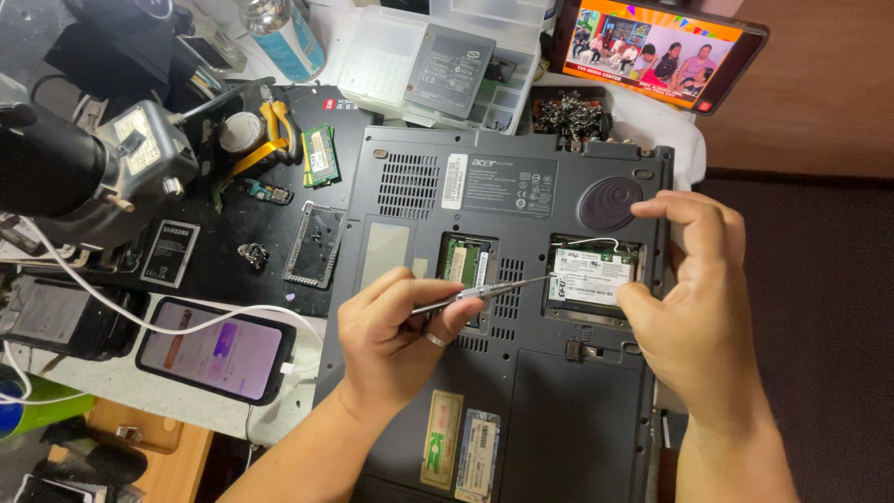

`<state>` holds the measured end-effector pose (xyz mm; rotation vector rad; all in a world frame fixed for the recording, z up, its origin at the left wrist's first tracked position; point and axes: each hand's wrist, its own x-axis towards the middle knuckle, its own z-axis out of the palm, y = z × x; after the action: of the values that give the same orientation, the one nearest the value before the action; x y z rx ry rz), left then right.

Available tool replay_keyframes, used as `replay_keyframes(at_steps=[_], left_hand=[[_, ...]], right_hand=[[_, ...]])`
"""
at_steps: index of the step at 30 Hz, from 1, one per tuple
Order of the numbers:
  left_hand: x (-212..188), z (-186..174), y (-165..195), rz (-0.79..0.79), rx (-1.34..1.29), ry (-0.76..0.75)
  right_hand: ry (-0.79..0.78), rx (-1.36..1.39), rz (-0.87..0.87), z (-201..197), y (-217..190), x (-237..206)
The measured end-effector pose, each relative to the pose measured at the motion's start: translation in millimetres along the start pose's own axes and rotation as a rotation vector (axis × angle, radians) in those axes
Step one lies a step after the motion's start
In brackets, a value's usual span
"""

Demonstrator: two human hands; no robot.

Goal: The person uses a screwdriver to remove screws from the bottom cover of a laptop, detaches the cover, and then removes the hard drive. The person then places the hard drive on the table and continues to work on the laptop.

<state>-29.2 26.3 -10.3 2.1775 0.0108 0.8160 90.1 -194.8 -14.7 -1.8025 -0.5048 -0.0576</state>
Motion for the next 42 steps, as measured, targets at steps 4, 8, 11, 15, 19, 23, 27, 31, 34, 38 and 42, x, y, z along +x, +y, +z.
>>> replay_keyframes(at_steps=[4,8,11,15,19,23,27,31,34,38,42], left_hand=[[3.8,0.2,-0.9,0.026,0.043,-0.1],[8.7,2.0,6.4,0.203,0.325,-0.342],[16.4,4.4,13.0,0.402,0.293,-0.426],[38.0,11.5,9.3,0.566,0.277,-0.54],[52.1,17.5,2.7,0.63,0.26,-0.621],[57.2,21.1,-1.3,0.686,0.25,-0.627],[62.2,25.4,-5.2,0.702,0.221,-0.685],[65.3,30.3,-6.4,0.728,0.18,-0.631],[65.4,32.4,-6.0,0.726,0.176,-0.62],[64.0,33.1,-4.9,0.726,0.196,-0.613],[62.9,33.2,-3.9,0.74,0.175,-0.589]], right_hand=[[0.006,0.017,0.005,-0.2,-0.6,0.3],[-0.021,0.091,0.045,-5.4,1.9,0.7],[-0.075,0.098,0.027,-13.5,3.6,2.5],[-0.123,0.1,0.004,-16.6,3.2,3.4],[-0.129,0.089,0.044,-16.9,2.1,4.3],[-0.142,0.008,0.041,-21.5,0.5,3.5],[-0.143,0.105,0.029,-17.9,-1.6,4.1],[-0.128,-0.101,-0.036,-16.5,-7.2,1.8],[-0.105,-0.199,-0.048,-15.6,-8.6,1.3],[-0.102,-0.083,-0.017,-12.0,-6.1,0.9],[-0.099,-0.106,-0.05,-13.1,-3.8,0.1]])
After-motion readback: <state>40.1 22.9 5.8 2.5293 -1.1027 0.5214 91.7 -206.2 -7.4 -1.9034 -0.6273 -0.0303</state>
